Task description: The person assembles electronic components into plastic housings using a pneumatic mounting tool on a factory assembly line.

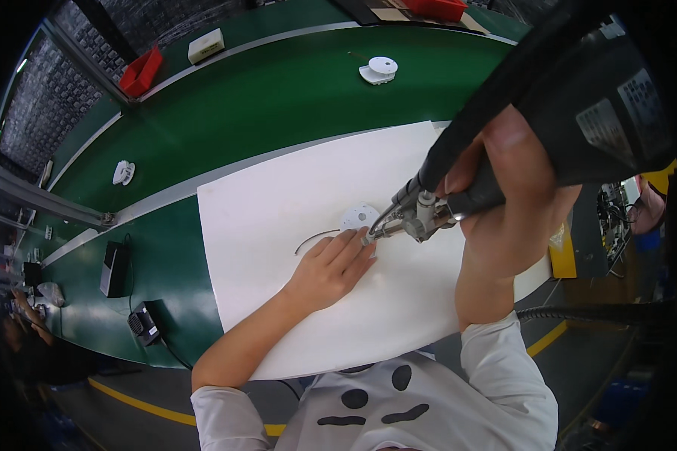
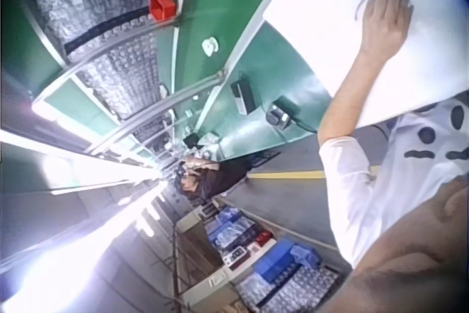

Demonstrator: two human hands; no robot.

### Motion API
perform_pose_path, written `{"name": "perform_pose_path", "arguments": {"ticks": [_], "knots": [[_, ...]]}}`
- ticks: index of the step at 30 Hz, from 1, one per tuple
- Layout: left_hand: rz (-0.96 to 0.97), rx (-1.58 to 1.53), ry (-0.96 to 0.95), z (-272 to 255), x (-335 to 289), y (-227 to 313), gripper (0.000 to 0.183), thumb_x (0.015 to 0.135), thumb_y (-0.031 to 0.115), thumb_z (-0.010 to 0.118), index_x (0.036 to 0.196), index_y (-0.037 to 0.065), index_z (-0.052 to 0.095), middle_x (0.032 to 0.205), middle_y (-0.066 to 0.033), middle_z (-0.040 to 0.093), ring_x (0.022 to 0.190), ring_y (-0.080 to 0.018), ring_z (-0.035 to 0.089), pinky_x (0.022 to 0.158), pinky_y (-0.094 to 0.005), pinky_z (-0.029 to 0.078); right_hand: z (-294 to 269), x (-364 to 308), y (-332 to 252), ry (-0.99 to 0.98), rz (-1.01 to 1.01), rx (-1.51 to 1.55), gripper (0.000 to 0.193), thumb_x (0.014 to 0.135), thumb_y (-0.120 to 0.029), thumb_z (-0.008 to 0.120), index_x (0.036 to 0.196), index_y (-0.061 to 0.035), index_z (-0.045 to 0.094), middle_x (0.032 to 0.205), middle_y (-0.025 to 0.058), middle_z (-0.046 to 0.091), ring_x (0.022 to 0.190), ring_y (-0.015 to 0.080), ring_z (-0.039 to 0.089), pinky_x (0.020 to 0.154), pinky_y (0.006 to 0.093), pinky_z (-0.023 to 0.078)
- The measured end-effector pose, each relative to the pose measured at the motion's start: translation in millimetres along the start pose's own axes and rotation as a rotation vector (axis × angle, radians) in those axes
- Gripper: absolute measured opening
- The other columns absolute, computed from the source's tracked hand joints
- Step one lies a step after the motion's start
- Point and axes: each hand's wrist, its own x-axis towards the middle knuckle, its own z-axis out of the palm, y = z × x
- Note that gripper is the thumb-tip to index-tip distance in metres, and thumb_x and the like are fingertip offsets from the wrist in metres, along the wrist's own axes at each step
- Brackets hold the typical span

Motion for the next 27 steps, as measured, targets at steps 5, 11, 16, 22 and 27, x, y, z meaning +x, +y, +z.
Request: {"name": "perform_pose_path", "arguments": {"ticks": [5,11,16,22,27], "knots": [[0.012,-0.014,-0.001,4,-3,-5,0.024,0.087,0.015,0.078,0.107,0.001,0.074,0.116,-0.0142,0.069,0.103,-0.0234,0.067,0.076,-0.031,0.055,2,18,-21,0.055,0.584,0.457,0.026,0.097,0.003,0.053,0.119,0.0058,0.067,0.096,0.0212,0.067,0.052,0.0138,0.058,0.046,0.0246,0.049],[0.009,-0.006,-0.003,5,-1,-5,0.024,0.087,0.014,0.077,0.108,0.001,0.074,0.111,-0.0113,0.069,0.104,-0.022,0.067,0.075,-0.03,0.055,16,25,-26,0.115,0.405,0.289,0.029,0.095,-0.012,0.058,0.11,0.0106,0.067,0.081,0.017,0.066,0.045,0.0146,0.054,0.043,0.027,0.045],[0.011,-0.019,0.001,7,2,-5,0.024,0.087,0.013,0.076,0.108,0.001,0.074,0.11,-0.0112,0.069,0.104,-0.0221,0.067,0.075,-0.0301,0.055,17,37,-36,0.09,0.692,0.366,0.025,0.098,-0.008,0.054,0.11,0.0098,0.067,0.083,0.018,0.067,0.046,0.0147,0.054,0.044,0.0264,0.045],[0.022,-0.037,0.01,7,2,-7,0.025,0.088,0.014,0.076,0.109,0.001,0.074,0.11,-0.0117,0.069,0.104,-0.0225,0.067,0.075,-0.0305,0.056,24,31,-36,0.059,0.635,0.283,0.024,0.092,-0.007,0.064,0.11,0.0082,0.065,0.084,0.0141,0.067,0.047,0.0136,0.055,0.045,0.0252,0.046],[0.015,-0.034,-0.025,6,-3,-8,0.025,0.088,0.014,0.076,0.109,0.001,0.074,0.111,-0.0124,0.07,0.105,-0.0233,0.067,0.075,-0.031,0.057,29,27,-34,0.075,0.644,0.382,0.018,0.089,-0.003,0.069,0.104,0.004,0.063,0.086,0.0124,0.068,0.049,0.0133,0.058,0.045,0.0242,0.046]]}}
